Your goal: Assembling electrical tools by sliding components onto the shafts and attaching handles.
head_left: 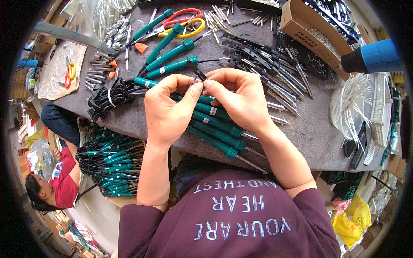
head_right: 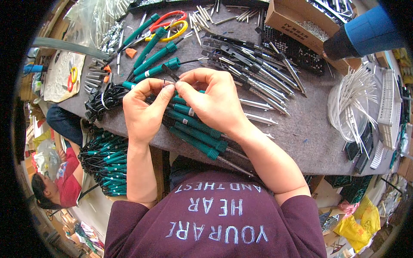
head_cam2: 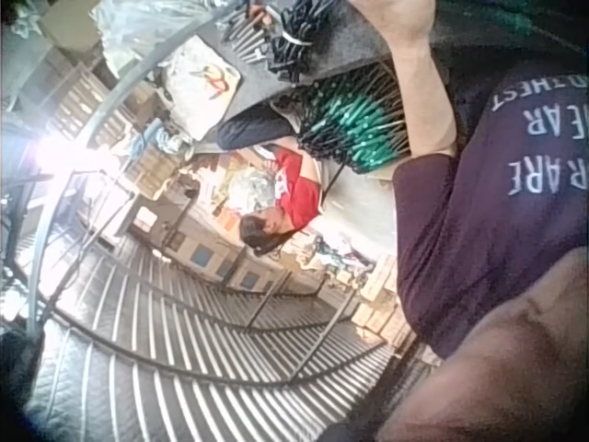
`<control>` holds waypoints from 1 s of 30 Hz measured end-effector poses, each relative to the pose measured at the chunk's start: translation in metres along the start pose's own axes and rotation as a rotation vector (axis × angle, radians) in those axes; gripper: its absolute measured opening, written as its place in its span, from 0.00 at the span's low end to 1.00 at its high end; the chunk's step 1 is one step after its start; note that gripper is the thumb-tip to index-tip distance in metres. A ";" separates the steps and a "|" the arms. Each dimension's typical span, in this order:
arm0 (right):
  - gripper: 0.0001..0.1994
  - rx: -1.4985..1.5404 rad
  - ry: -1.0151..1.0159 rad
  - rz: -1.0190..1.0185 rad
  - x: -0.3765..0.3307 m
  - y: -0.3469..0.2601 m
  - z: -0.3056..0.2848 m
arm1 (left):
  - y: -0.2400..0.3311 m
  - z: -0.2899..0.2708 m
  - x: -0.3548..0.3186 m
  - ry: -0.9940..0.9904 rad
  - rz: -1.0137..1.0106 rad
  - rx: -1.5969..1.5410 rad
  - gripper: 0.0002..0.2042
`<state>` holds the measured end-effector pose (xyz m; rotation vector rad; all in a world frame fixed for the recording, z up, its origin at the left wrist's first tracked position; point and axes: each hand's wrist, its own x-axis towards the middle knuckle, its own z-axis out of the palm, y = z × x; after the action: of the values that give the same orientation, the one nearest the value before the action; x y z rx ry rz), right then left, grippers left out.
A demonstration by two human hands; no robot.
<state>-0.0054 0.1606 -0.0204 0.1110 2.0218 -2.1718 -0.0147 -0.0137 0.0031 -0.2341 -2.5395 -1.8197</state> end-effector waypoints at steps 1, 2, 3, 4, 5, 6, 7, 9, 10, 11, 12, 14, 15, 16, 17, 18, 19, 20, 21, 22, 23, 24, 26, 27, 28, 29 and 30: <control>0.11 -0.001 0.004 -0.050 0.000 0.003 0.000 | 0.000 0.000 0.000 0.000 0.000 0.001 0.05; 0.10 -0.002 0.008 -0.099 0.000 0.004 0.000 | 0.001 0.000 0.000 0.003 0.010 -0.001 0.05; 0.10 -0.002 0.008 -0.099 0.000 0.005 -0.001 | 0.001 0.000 0.000 0.007 0.019 -0.002 0.05; 0.10 -0.024 -0.002 -0.122 0.000 0.005 -0.003 | 0.001 0.000 0.000 0.007 0.019 -0.002 0.05; 0.10 -0.047 -0.011 -0.144 0.000 0.006 -0.004 | 0.001 -0.001 0.000 -0.001 0.022 0.004 0.05; 0.10 -0.046 -0.011 -0.145 0.000 0.005 -0.005 | 0.001 -0.001 0.000 -0.009 0.025 0.011 0.05; 0.09 -0.098 -0.004 -0.179 -0.001 0.003 -0.006 | 0.002 -0.001 0.000 -0.009 0.025 0.011 0.05; 0.09 -0.150 0.003 -0.213 -0.001 -0.001 -0.006 | 0.002 -0.002 0.000 -0.006 0.022 0.017 0.05; 0.08 -0.193 0.019 -0.242 -0.002 -0.003 -0.005 | 0.002 -0.001 -0.001 -0.006 0.021 0.017 0.05; 0.08 -0.237 0.035 -0.272 -0.003 -0.004 -0.004 | 0.002 0.000 -0.001 0.009 0.012 0.021 0.05; 0.08 -0.237 0.036 -0.272 -0.004 -0.004 -0.004 | 0.002 0.001 -0.002 0.024 0.003 0.025 0.05; 0.07 -0.248 0.080 -0.299 -0.004 -0.004 -0.003 | 0.001 0.004 -0.004 0.037 0.001 0.030 0.05; 0.07 -0.248 0.080 -0.299 -0.004 -0.004 -0.003 | 0.000 0.005 -0.004 0.052 -0.002 0.034 0.05; 0.07 -0.189 0.079 -0.227 -0.004 -0.004 -0.003 | -0.002 0.005 -0.004 0.052 -0.002 0.034 0.05; 0.07 -0.130 0.078 -0.155 -0.004 -0.004 -0.002 | -0.004 0.005 -0.005 0.059 0.018 0.045 0.05; 0.07 -0.130 0.079 -0.155 -0.004 -0.003 -0.002 | -0.004 0.006 -0.005 0.064 0.037 0.056 0.04; 0.07 -0.086 0.076 -0.144 -0.003 -0.002 -0.002 | -0.004 0.006 -0.004 0.064 0.037 0.055 0.04; 0.07 -0.041 0.074 -0.133 -0.003 -0.001 -0.002 | -0.002 0.007 -0.004 0.060 0.018 0.019 0.04; 0.07 -0.041 0.073 -0.133 -0.003 -0.001 -0.001 | -0.002 0.007 -0.004 0.058 -0.002 -0.015 0.04; 0.08 -0.067 0.075 -0.191 -0.003 -0.001 -0.001 | -0.002 0.008 -0.004 0.059 -0.002 -0.015 0.04; 0.08 -0.093 0.076 -0.250 -0.004 -0.001 0.000 | -0.004 0.009 -0.004 0.076 -0.006 -0.032 0.04; 0.08 -0.094 0.076 -0.250 -0.004 -0.002 0.000 | -0.005 0.009 -0.004 0.093 -0.009 -0.050 0.04; 0.08 -0.148 0.074 -0.239 -0.005 -0.005 0.001 | -0.005 0.011 -0.004 0.102 -0.004 -0.060 0.04; 0.08 -0.147 0.074 -0.239 -0.006 -0.005 0.002 | -0.004 0.011 -0.004 0.110 0.001 -0.069 0.04; 0.07 -0.149 0.098 -0.263 -0.006 -0.006 0.004 | -0.004 0.011 -0.004 0.110 0.002 -0.069 0.04; 0.07 -0.151 0.122 -0.287 -0.006 -0.006 0.004 | -0.004 0.012 -0.004 0.114 0.002 -0.072 0.04; 0.07 -0.150 0.121 -0.286 -0.005 -0.004 0.004 | -0.004 0.012 -0.005 0.118 0.001 -0.075 0.04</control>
<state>-0.0007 0.1573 -0.0150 -0.0733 2.3912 -2.2086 -0.0098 -0.0047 -0.0054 -0.1244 -2.3960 -1.8711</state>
